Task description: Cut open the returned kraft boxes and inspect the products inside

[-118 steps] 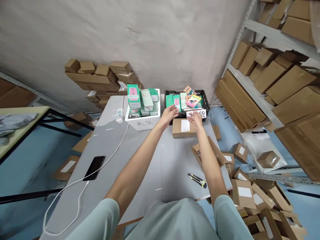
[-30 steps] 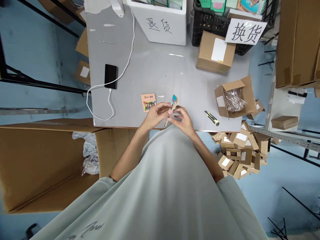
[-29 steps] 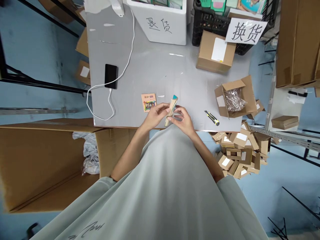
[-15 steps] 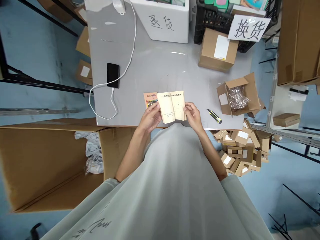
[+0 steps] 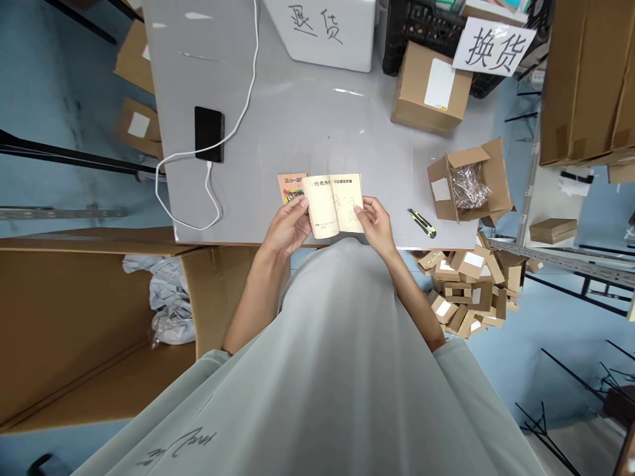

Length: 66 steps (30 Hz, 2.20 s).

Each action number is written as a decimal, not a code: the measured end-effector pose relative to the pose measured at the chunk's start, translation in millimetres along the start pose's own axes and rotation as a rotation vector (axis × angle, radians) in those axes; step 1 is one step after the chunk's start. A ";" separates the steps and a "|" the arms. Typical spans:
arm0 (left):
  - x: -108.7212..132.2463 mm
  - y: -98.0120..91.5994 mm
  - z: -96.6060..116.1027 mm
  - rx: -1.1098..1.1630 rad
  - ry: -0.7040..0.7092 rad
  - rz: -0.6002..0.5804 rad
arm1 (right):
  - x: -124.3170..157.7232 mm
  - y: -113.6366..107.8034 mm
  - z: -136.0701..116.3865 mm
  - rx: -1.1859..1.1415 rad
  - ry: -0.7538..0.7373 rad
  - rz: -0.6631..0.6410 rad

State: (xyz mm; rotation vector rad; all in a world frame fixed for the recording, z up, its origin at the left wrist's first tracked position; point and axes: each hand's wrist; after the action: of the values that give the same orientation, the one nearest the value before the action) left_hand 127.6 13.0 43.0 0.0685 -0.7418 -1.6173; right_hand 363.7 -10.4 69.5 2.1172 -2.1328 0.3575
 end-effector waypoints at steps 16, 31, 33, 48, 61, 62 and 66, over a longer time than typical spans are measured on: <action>-2.8 -8.6 -5.4 -0.048 0.017 0.016 | 12.1 13.6 -6.8 0.049 -0.022 0.018; 5.4 7.5 -5.2 0.078 -0.177 -0.030 | 29.0 50.1 0.0 0.817 -0.411 -0.135; 5.5 10.0 -5.8 0.073 -0.172 -0.041 | 29.8 50.7 -0.6 0.846 -0.400 -0.136; -31.4 77.2 -13.4 -0.196 -0.144 -0.030 | 20.5 -8.9 30.1 0.230 -0.107 0.001; -141.4 177.5 4.6 -0.401 -0.147 -0.250 | -62.6 -146.4 7.1 -0.324 0.005 0.164; -155.2 192.3 11.8 -0.411 -0.105 -0.254 | -76.5 -158.7 -4.0 -0.321 -0.018 0.180; -224.9 264.3 59.6 -0.381 0.105 -0.299 | -155.3 -205.9 -67.1 -0.312 -0.136 0.268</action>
State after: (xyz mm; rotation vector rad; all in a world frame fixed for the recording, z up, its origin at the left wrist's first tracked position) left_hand 377.0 242.6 138.6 -0.0125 -0.3435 -2.0000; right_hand 566.0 157.3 113.7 1.7354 -2.3693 -0.0978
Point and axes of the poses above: each hand's wrist, its own x-axis away from the middle knuckle, its own y-axis out of the palm, z = x × y, and after that the axes turned 6 degrees about x, right-handed
